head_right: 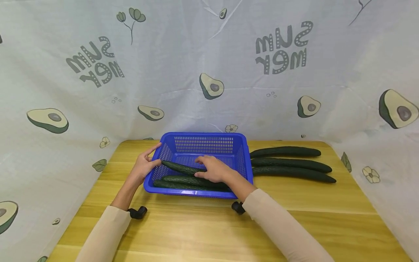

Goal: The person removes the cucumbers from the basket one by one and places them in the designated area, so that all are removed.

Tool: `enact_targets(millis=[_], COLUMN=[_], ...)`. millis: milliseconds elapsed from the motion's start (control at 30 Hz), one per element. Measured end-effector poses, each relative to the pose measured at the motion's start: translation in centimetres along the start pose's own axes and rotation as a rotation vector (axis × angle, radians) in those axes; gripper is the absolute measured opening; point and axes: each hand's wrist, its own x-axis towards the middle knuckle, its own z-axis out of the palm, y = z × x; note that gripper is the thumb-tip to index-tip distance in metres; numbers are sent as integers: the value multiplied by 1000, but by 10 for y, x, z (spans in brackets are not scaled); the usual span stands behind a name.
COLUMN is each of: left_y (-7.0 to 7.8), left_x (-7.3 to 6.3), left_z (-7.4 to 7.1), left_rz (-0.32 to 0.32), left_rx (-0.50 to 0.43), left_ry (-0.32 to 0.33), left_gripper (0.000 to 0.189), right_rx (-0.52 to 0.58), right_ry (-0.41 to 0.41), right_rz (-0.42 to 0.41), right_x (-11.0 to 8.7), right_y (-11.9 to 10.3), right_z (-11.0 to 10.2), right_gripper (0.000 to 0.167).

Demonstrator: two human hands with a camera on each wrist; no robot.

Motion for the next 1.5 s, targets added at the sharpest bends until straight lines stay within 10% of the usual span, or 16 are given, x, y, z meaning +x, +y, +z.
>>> enact_targets(millis=[367, 1500], left_y=[-1, 0], left_x=[0, -1], left_z=[0, 0], left_rz=[-10, -12], left_rx=[-9, -21], left_ry=[2, 9], left_gripper=[76, 77], right_rx=[-43, 6], right_ry=[-117, 254], right_rz=[69, -40], right_x=[2, -38], right_y=[4, 3], right_z=[5, -42], right_gripper=[58, 40])
